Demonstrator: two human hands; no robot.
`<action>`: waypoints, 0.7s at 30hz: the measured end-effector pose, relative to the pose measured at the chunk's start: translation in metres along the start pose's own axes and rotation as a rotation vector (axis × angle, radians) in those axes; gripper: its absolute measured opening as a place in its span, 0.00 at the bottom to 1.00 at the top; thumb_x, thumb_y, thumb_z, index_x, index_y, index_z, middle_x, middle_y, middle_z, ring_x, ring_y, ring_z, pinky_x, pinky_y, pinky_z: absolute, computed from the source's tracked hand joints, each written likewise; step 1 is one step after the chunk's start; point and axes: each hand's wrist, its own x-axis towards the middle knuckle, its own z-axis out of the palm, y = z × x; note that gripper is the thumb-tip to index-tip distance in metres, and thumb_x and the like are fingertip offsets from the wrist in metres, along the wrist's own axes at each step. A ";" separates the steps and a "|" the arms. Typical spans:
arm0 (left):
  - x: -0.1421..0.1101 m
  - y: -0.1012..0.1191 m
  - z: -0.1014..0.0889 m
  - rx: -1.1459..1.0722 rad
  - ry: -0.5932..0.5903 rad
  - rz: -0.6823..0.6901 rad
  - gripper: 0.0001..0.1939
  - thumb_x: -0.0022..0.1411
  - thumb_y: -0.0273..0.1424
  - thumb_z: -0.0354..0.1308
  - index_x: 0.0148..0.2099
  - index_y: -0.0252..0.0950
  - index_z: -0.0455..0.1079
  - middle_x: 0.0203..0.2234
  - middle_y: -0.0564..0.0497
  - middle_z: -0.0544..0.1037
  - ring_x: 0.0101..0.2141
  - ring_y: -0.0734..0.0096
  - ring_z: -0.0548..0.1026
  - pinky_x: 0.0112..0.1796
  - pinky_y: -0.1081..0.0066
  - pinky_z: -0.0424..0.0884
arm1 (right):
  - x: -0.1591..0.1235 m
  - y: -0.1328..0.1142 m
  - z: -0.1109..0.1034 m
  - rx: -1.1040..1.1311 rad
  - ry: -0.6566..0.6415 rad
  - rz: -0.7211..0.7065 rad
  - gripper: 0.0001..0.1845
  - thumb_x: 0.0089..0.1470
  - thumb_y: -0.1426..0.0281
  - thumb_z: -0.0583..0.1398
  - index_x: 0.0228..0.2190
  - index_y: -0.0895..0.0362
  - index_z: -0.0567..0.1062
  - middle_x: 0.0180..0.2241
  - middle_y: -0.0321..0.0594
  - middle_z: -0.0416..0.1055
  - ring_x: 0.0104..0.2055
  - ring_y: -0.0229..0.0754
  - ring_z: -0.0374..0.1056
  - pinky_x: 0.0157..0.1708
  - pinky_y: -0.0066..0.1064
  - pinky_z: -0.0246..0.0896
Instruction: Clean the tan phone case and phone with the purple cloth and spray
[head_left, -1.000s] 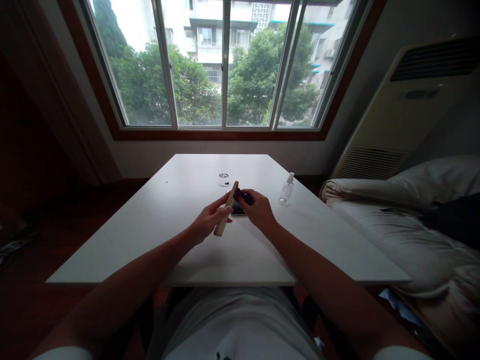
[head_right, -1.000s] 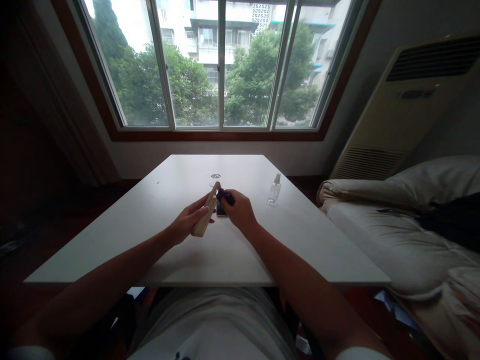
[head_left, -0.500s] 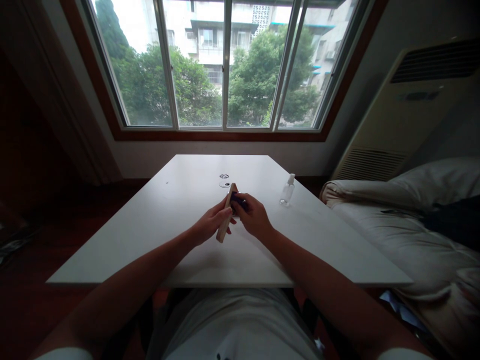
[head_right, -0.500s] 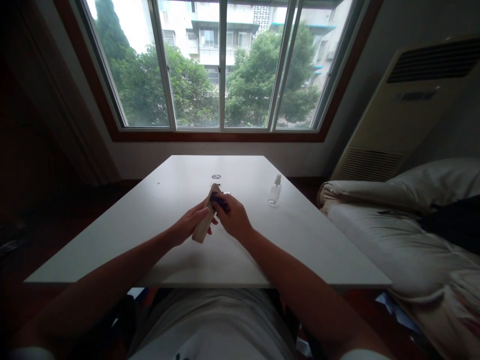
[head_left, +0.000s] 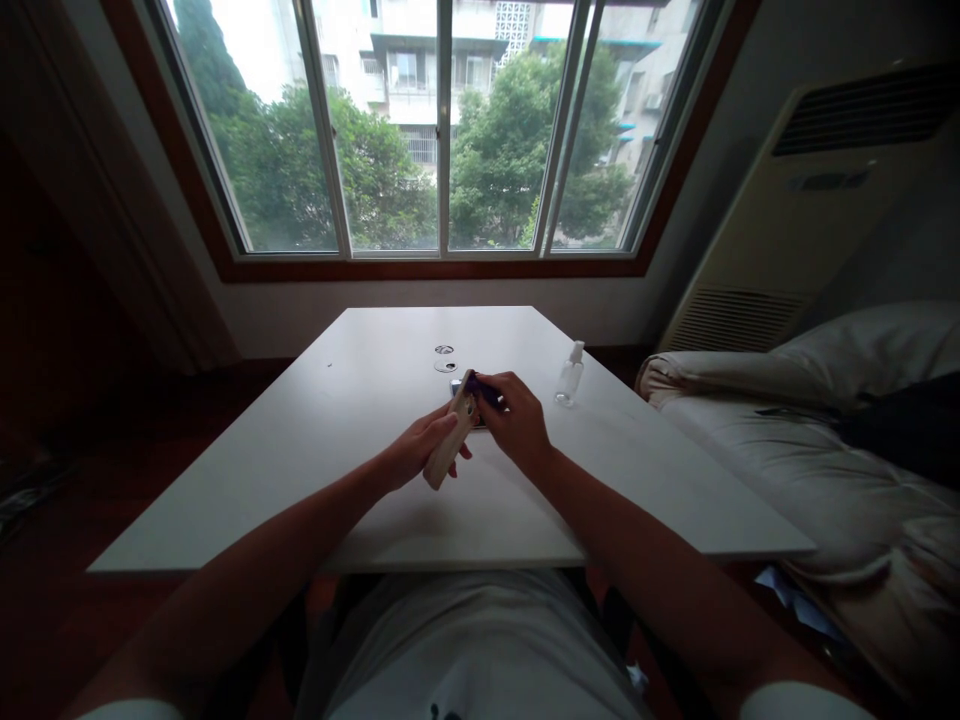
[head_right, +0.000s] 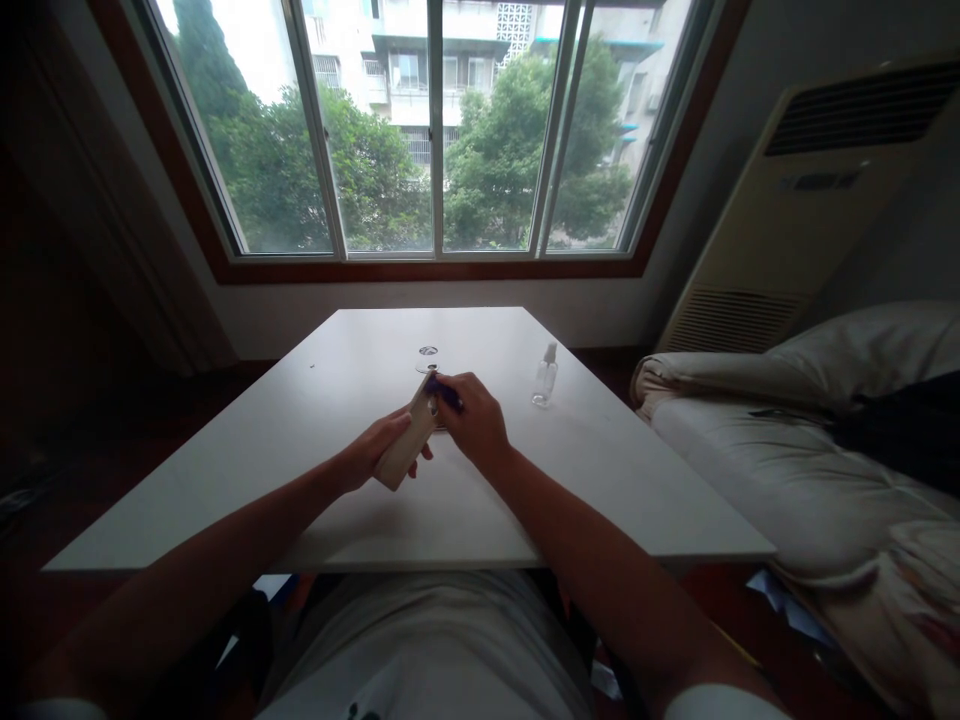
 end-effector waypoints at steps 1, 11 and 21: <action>0.000 0.000 0.000 0.001 0.000 0.004 0.33 0.67 0.51 0.52 0.64 0.33 0.62 0.33 0.42 0.79 0.26 0.66 0.76 0.25 0.70 0.73 | 0.001 0.002 0.000 -0.022 0.009 0.014 0.13 0.60 0.69 0.58 0.47 0.53 0.76 0.43 0.43 0.74 0.44 0.46 0.70 0.44 0.36 0.67; 0.000 -0.001 0.000 0.049 0.108 0.063 0.36 0.65 0.50 0.55 0.68 0.35 0.60 0.33 0.44 0.78 0.28 0.65 0.76 0.25 0.69 0.74 | -0.001 0.013 0.011 -0.269 -0.127 0.191 0.07 0.56 0.66 0.62 0.37 0.54 0.75 0.34 0.39 0.75 0.33 0.43 0.69 0.33 0.31 0.60; 0.004 -0.015 -0.007 0.132 0.159 0.107 0.36 0.67 0.48 0.54 0.71 0.39 0.54 0.38 0.43 0.76 0.37 0.61 0.76 0.27 0.70 0.74 | -0.005 0.001 0.011 -0.066 -0.259 0.173 0.09 0.56 0.66 0.62 0.39 0.56 0.76 0.33 0.40 0.75 0.31 0.41 0.69 0.31 0.31 0.60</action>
